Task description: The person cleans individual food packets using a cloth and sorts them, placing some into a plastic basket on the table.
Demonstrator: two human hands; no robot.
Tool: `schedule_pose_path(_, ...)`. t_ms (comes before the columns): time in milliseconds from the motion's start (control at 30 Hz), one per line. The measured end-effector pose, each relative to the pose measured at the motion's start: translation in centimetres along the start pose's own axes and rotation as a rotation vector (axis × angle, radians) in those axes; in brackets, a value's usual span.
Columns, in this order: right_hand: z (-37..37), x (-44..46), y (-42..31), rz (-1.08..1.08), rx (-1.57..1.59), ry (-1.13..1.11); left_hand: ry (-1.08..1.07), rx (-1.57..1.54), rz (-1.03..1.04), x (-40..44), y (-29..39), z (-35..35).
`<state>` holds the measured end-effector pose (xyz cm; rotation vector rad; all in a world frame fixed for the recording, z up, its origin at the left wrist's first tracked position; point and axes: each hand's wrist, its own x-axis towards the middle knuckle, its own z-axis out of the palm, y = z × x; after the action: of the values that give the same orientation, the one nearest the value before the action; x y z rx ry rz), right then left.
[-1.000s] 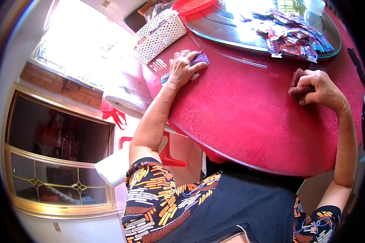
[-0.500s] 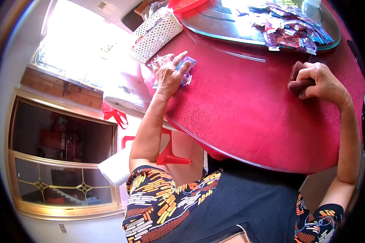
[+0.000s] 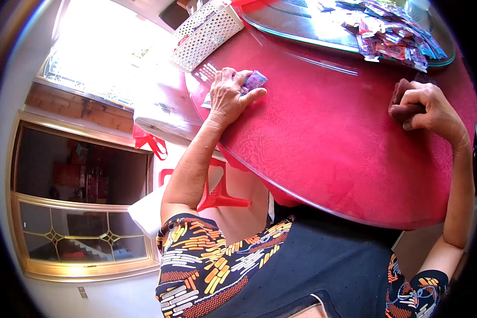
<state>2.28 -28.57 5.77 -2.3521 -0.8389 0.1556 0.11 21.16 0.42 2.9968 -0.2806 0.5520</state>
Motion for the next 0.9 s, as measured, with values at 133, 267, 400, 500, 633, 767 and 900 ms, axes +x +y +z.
schedule_pose_path(133,0.1,0.2,0.7,-0.032,-0.013,-0.006,0.119,-0.079,0.068,-0.1,-0.3,0.4)
schedule_pose_path(267,0.0,0.0,0.4,-0.038,-0.04,0.004,0.179,-0.196,0.095,-0.4,-1.1,0.3)
schedule_pose_path(400,0.0,0.0,-0.2,0.021,-0.024,-0.008,0.253,-0.266,0.085,-0.7,-1.2,0.5)
schedule_pose_path(500,-0.2,0.2,0.3,0.028,-0.009,-0.045,0.289,-0.378,-0.028,-0.9,-0.9,0.1)
schedule_pose_path(633,-0.2,0.2,0.1,0.005,0.01,-0.046,0.364,-0.602,-0.239,-0.8,-1.2,-0.1)
schedule_pose_path(767,-0.3,0.2,0.1,-0.016,0.025,-0.043,0.438,-1.004,-0.448,-0.1,-2.2,-0.4)
schedule_pose_path(900,-0.4,0.2,-0.3,-0.014,0.02,-0.042,0.55,-1.362,-0.564,1.2,-2.5,-1.6)
